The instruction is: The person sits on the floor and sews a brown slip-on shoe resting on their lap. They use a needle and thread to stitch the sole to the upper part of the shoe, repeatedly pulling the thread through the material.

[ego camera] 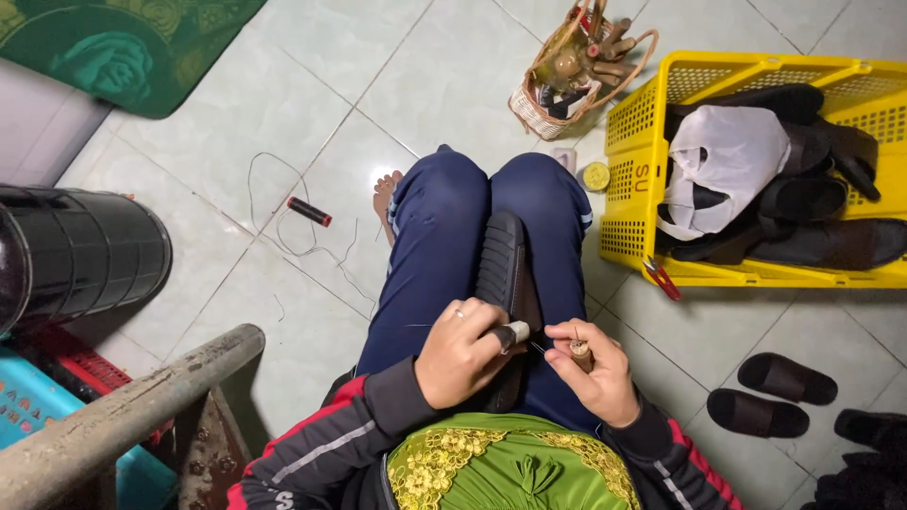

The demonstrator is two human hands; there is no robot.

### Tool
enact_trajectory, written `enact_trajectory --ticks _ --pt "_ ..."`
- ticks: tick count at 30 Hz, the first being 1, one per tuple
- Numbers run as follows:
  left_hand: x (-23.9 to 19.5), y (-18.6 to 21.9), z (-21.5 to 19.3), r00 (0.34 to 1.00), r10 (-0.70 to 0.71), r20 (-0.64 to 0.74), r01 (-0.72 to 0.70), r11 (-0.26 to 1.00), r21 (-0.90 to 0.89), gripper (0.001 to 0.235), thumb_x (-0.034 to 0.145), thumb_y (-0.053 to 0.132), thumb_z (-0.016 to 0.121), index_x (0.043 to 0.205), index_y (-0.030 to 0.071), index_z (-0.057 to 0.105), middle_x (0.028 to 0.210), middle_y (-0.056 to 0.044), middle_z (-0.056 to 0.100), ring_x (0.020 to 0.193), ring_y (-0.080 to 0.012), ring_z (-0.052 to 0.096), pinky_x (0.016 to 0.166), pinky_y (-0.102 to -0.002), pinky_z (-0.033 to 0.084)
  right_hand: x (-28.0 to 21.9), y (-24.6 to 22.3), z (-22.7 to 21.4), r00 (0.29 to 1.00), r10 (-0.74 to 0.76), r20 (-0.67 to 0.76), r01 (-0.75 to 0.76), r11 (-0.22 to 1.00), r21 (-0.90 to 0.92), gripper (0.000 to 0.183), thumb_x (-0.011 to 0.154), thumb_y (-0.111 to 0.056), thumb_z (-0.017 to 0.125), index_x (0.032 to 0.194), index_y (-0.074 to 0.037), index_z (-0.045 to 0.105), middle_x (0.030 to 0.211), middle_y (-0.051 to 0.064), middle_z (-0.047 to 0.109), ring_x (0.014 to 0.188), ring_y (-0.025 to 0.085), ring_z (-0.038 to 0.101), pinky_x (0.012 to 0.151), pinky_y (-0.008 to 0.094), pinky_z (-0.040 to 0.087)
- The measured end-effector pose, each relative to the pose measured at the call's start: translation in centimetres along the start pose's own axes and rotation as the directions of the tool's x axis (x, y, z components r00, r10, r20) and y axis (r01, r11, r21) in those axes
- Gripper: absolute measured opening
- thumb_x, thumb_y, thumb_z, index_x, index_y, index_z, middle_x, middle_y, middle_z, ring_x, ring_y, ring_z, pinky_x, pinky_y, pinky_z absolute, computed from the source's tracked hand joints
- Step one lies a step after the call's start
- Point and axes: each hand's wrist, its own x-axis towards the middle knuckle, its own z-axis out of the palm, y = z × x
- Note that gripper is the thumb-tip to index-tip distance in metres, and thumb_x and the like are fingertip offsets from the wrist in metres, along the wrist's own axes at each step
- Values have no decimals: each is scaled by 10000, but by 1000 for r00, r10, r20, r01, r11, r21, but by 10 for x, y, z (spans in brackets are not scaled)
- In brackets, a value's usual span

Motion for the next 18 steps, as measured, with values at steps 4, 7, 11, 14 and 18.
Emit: enact_trajectory --ticks 4,7,11,14,18 --pt "0 -2 3 1000 -6 -1 6 1000 -13 197 779 93 694 958 39 632 930 -77 533 803 -225 480 738 -318 353 5 -3 4 995 -76 67 70 994 85 386 701 29 685 1069 -51 601 745 1 543 579 72 429 528 197 353" --pt "1 -2 3 998 -51 -19 50 995 -81 200 774 89 698 946 38 611 955 -90 539 790 -235 484 744 -310 372 6 -3 9 994 -87 62 83 995 59 490 657 9 772 1109 -42 589 742 6 534 571 73 433 500 185 387" --pt "1 0 6 997 -69 -36 64 991 -116 250 753 84 697 986 32 624 997 -102 538 844 -251 500 794 -344 388 7 -6 14 991 -133 -24 131 989 -66 240 716 18 706 935 -35 625 715 6 578 540 77 438 501 193 368" --pt "-2 -2 8 998 -59 -28 56 993 -108 244 752 74 709 981 32 637 1016 -105 537 875 -258 496 817 -361 382 8 -4 16 984 -172 -37 170 984 -60 152 732 44 682 851 -31 624 732 16 610 500 69 396 469 189 334" --pt "-3 -5 5 997 -69 -17 66 986 -153 206 746 56 706 942 58 646 996 -89 542 862 -252 489 825 -356 371 17 -11 7 964 -261 47 265 948 -177 139 728 41 670 840 -13 606 771 57 669 551 119 596 502 204 467"
